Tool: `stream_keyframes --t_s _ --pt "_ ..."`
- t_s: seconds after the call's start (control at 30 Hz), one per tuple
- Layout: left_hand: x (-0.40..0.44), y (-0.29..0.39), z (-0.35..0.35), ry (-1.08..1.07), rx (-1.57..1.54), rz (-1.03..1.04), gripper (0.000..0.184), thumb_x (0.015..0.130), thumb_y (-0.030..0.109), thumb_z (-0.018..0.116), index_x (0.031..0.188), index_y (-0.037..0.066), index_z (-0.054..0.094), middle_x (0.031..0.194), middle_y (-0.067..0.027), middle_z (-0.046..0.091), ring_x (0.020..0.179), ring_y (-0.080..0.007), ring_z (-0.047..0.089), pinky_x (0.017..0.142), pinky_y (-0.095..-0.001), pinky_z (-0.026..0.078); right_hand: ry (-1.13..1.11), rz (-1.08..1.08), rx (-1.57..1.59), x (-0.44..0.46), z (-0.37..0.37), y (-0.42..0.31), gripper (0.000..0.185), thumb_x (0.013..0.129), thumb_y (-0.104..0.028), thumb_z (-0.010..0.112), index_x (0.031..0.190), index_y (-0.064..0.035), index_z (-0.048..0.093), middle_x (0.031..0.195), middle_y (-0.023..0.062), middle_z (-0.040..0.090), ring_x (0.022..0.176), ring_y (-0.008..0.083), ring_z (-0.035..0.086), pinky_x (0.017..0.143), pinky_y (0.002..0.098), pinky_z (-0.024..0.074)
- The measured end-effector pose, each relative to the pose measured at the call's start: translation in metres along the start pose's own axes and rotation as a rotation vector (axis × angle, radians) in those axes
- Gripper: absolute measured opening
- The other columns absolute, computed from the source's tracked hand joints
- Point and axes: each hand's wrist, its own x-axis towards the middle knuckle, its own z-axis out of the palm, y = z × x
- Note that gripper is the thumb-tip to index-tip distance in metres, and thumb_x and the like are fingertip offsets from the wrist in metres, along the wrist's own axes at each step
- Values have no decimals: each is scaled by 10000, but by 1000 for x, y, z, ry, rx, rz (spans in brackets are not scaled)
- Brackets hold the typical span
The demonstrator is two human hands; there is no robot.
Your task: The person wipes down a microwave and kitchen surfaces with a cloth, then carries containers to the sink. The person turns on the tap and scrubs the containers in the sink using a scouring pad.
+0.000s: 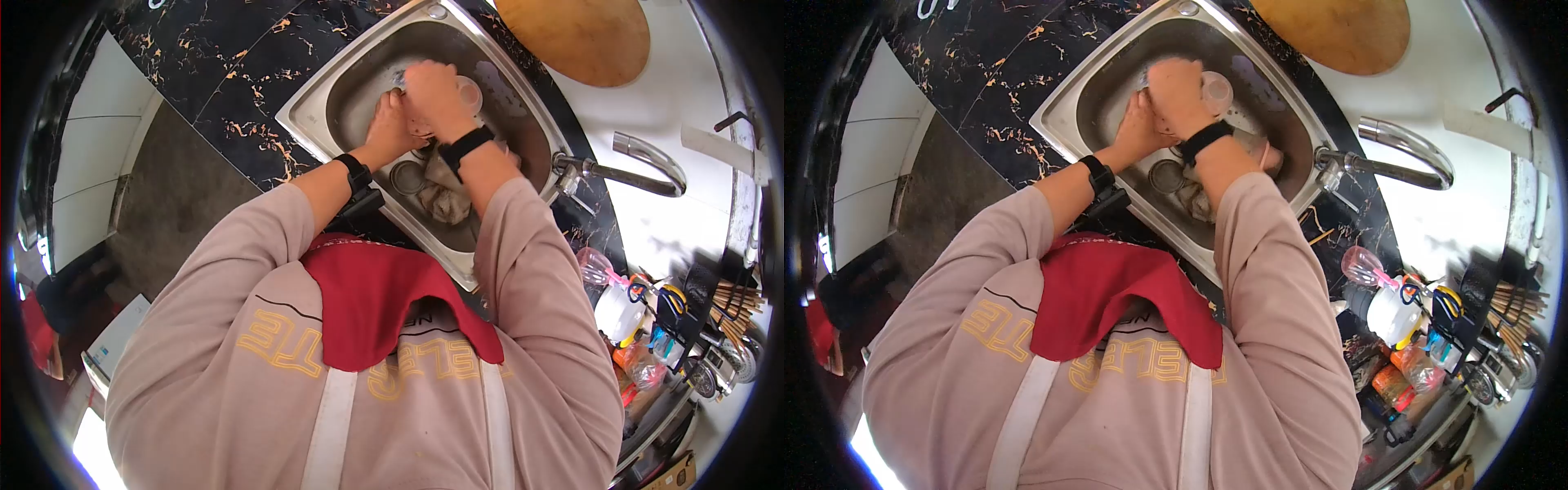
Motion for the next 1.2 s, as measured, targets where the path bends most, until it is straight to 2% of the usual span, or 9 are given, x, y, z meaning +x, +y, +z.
stream_keyframes --t_s 0.03,0.1,0.3,0.4,0.57,0.63,0.87,1.1,1.2 --pt "2 -9 4 9 -8 -2 978 531 241 853 1281 -43 294 1231 -219 400 1205 -372 390 984 -410 399 -8 -34 36 -2 -3 -12 99 718 -145 588 693 -89 666 690 104 641 677 279 638 640 406 490" --pt "8 -29 16 390 544 713 957 534 253 845 1270 -28 302 1191 -203 417 1167 -366 422 949 -412 424 -38 -62 0 -11 12 -21 105 719 -156 593 721 -83 669 715 127 638 682 288 635 663 394 501" --pt "-4 -2 2 -7 7 -49 957 527 239 838 1277 4 293 1176 -189 425 1118 -370 464 893 -418 460 208 7 -204 12 1 24 103 724 -168 619 746 -80 668 761 115 642 718 274 635 682 437 450" --pt "-4 -2 2 -2 5 -46 959 523 229 834 1280 3 289 1171 -187 426 1116 -372 464 893 -419 464 -122 182 -102 23 10 38 86 735 -145 605 725 -91 671 741 90 648 713 270 634 681 451 428" --pt "-1 -7 5 -2 -38 -53 978 517 225 832 1298 4 286 1186 -190 417 1111 -375 474 877 -419 475 -26 -32 -146 13 4 4 78 703 -126 601 714 -86 668 722 84 650 704 273 635 682 470 426" --pt "5 -30 25 111 104 266 1006 504 228 838 1312 6 282 1205 -192 405 1108 -372 484 872 -415 478 -26 -50 -120 6 10 -16 78 694 -120 600 717 -76 660 720 92 649 708 272 635 685 460 433" --pt "-1 -14 10 31 -191 -28 812 646 313 779 1306 33 397 1231 -193 452 1163 -362 431 962 -399 391 86 115 -56 7 11 11 118 718 -151 615 751 -38 619 759 127 611 705 281 622 670 416 470" --pt "29 -86 73 -81 -56 423 854 667 207 758 1334 28 257 1278 -161 402 1152 -327 480 926 -333 425 39 40 398 -29 18 -25 145 693 -84 628 824 -20 629 862 194 598 767 340 611 725 434 489" --pt "20 -66 58 324 71 260 920 631 245 799 1331 22 245 1283 -191 393 1154 -350 478 925 -361 436 -2 60 444 -66 4 -12 265 679 -67 643 934 0 611 971 189 583 869 373 583 765 441 484"
